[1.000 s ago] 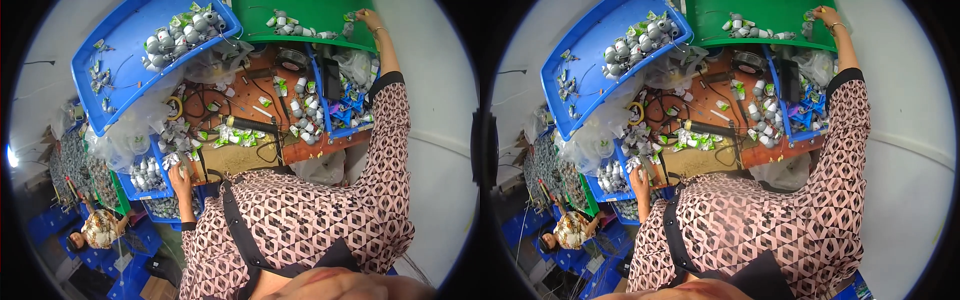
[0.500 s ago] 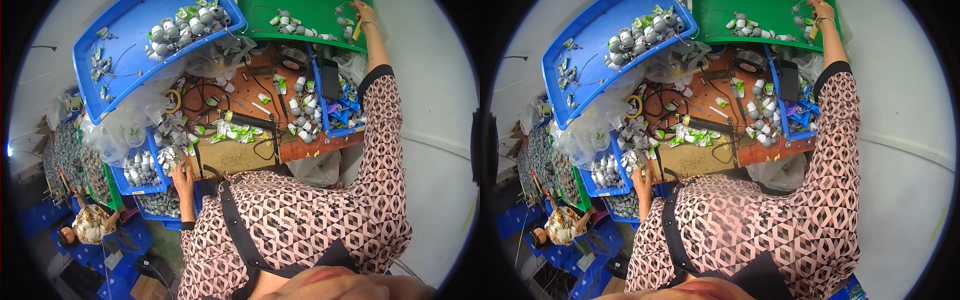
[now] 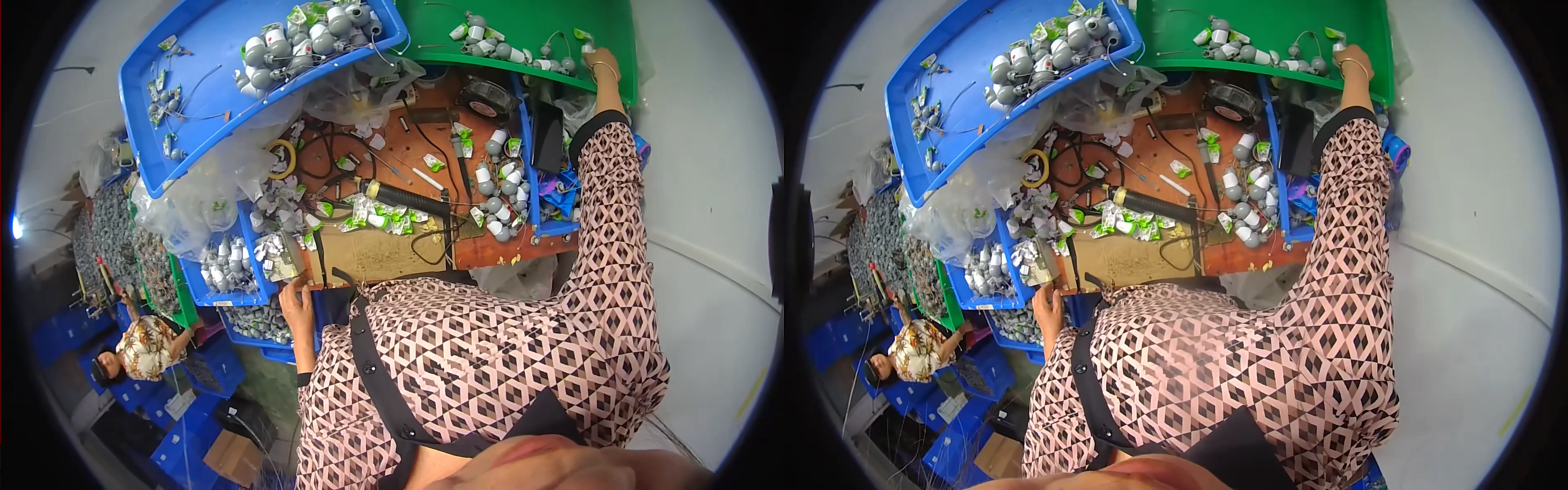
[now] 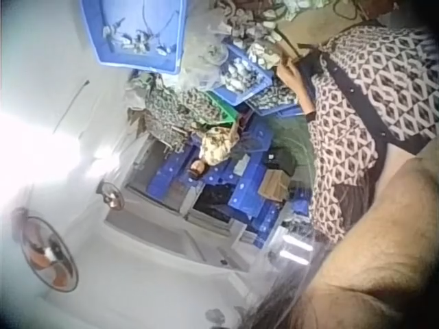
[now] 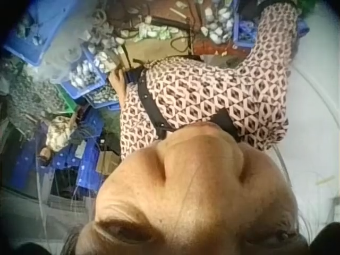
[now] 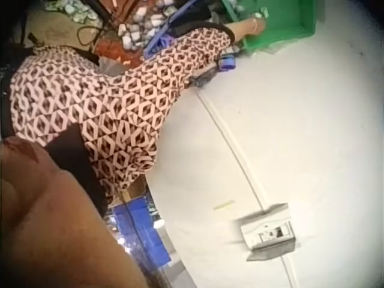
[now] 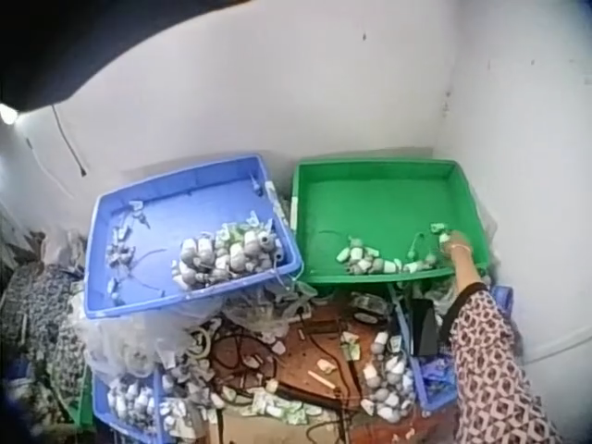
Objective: Assembling lightbulb components at a workbench in a factory.
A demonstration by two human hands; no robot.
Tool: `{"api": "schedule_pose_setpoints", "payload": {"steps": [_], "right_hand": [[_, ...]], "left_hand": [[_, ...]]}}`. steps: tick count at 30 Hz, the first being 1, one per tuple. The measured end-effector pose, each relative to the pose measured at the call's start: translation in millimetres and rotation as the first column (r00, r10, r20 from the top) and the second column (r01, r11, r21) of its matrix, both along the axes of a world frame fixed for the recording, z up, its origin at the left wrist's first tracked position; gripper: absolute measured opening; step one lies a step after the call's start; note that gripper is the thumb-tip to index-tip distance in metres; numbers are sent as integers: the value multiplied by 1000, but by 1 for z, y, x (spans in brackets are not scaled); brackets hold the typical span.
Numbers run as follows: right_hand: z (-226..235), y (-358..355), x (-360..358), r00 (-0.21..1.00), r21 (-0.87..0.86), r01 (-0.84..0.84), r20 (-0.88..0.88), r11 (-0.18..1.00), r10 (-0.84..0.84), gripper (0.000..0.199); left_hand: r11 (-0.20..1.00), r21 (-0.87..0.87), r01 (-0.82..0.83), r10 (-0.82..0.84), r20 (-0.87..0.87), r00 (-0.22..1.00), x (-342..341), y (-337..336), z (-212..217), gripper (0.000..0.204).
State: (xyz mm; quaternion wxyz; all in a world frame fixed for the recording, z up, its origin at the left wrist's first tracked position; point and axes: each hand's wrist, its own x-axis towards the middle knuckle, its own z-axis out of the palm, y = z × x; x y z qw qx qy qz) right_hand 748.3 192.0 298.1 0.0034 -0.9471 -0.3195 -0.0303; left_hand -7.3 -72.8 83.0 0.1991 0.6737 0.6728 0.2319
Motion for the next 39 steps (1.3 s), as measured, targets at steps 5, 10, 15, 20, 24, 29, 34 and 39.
{"api": "schedule_pose_setpoints", "payload": {"steps": [5, 10, 15, 20, 24, 29, 34, 39], "right_hand": [[12, -3, -15, 908, 231, -245, 395, 942, 139, 36], [57, -68, -173, 780, 468, -616, 254, 633, 571, 35], [-58, -113, -319, 218, 490, -552, -696, 674, 684, 26], [-174, -203, -457, -180, 418, -434, -908, 798, 378, 37], [-208, -229, -477, -245, 512, -404, -859, 758, 449, 42], [-198, -219, -426, -88, 99, -220, -993, 970, 81, 33], [-207, -244, -406, -127, 54, 168, -989, 984, 76, 28], [-225, -262, -424, -235, 193, -100, -958, 976, 166, 23]], "left_hand": [[995, 15, 96, -97, 88, 991, 2, 17, 19, 23], [974, 23, 226, -222, 299, 928, 55, 87, 26, 26], [862, -217, 458, -96, 818, 567, 120, 118, 50, 34], [606, -533, 591, 464, 840, 282, 124, 71, 16, 51], [548, -677, 491, 682, 702, 207, 116, 58, -11, 44], [765, -512, 392, 217, 777, 591, 114, 63, -28, 35], [863, 26, 505, -497, -149, 855, 123, 78, -5, 17], [856, -66, 512, -515, -185, 837, 103, 67, -25, 30]]}}
